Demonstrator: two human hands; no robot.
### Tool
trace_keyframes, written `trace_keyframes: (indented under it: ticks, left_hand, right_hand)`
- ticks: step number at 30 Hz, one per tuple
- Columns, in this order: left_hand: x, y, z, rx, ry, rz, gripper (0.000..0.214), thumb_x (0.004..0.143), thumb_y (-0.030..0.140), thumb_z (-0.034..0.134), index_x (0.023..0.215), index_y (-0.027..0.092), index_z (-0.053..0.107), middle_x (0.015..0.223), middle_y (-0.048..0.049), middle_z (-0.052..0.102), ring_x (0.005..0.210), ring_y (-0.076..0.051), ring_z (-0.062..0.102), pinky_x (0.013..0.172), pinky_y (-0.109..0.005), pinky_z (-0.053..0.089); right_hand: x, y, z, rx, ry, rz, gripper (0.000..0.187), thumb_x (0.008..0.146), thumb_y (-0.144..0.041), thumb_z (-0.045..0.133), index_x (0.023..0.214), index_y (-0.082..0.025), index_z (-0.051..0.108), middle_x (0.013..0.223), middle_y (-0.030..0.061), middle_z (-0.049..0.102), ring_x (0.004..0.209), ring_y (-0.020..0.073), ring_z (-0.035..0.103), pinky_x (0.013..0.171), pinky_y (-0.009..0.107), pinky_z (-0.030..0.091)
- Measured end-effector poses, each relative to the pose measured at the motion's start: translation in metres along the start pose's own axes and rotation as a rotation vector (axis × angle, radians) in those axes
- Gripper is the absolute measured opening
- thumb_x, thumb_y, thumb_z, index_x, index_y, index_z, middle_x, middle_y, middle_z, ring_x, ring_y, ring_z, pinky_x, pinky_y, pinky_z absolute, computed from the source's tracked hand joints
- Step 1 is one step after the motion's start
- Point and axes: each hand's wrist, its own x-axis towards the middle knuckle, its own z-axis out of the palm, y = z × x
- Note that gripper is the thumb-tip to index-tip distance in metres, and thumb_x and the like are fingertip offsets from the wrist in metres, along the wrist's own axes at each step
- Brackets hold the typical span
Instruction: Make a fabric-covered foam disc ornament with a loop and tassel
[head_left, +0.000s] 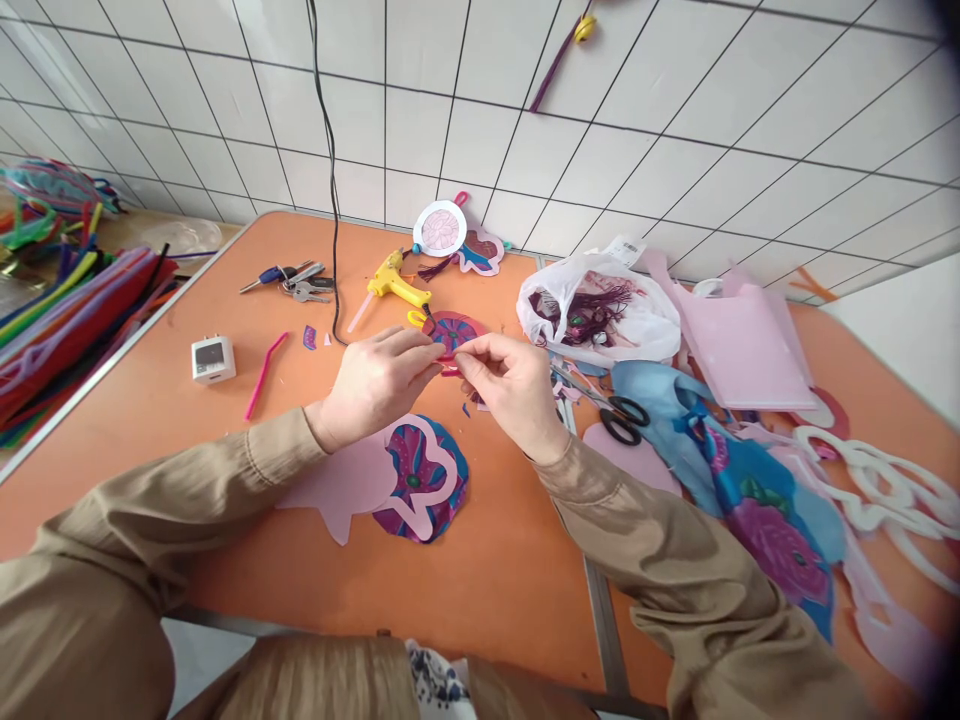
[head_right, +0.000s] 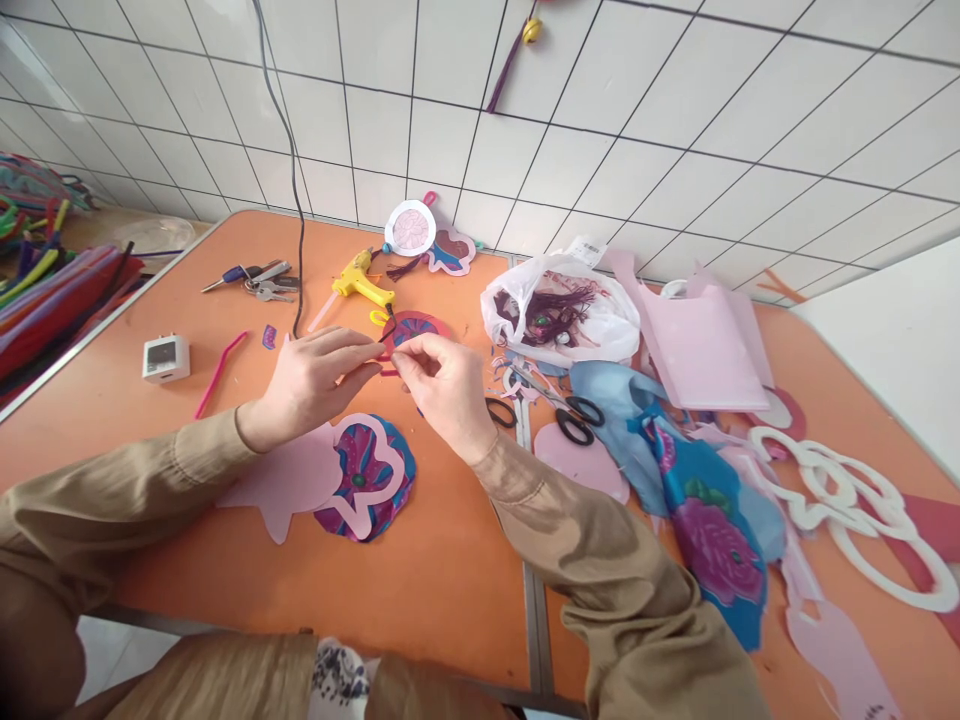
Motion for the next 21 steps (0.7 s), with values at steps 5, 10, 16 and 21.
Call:
trace_keyframes:
  ticks: [5,10,16,21]
  left_hand:
    - [0.001,0.001,-0.002,0.254,0.056,0.186,0.021,0.092,0.010,0.056,0.074,0.016,0.064,0.068,-0.0018,0.068,0.058,-0.012,0.056,0.051,-0.026,0.037]
    - [0.002,0.002,-0.002,0.347,0.113,0.199,0.028,0.090,0.009,0.054,0.063,0.017,0.056,0.058,-0.0008,0.059,0.053,-0.012,0.048,0.050,-0.027,0.033]
    - [0.003,0.006,-0.005,0.047,-0.095,-0.068,0.025,0.094,0.021,0.050,0.075,0.017,0.067,0.069,-0.0051,0.067,0.062,-0.014,0.059,0.056,-0.026,0.041]
    - [0.012,0.014,-0.012,-0.429,-0.263,-0.493,0.021,0.087,0.025,0.057,0.073,0.016,0.068,0.066,-0.0030,0.067,0.059,-0.012,0.057,0.057,-0.025,0.045]
  right_hand:
    - [-0.002,0.000,0.003,-0.048,-0.008,-0.084,0.017,0.086,-0.029,0.062,0.075,-0.018,0.068,0.059,0.0000,0.068,0.048,0.0101,0.056,0.048,0.023,0.046]
    - [-0.004,0.000,0.006,-0.032,-0.018,-0.100,0.015,0.086,-0.027,0.063,0.077,-0.016,0.070,0.062,0.0006,0.070,0.049,0.0097,0.058,0.049,0.023,0.046]
    - [-0.003,0.001,0.003,-0.091,-0.004,-0.086,0.017,0.086,-0.029,0.063,0.075,-0.018,0.069,0.058,-0.0009,0.065,0.051,0.0112,0.057,0.050,0.025,0.046]
    - [-0.001,-0.001,-0.001,-0.152,-0.027,-0.151,0.014,0.087,-0.027,0.061,0.078,-0.019,0.070,0.071,0.0020,0.072,0.060,0.0138,0.064,0.056,0.027,0.050]
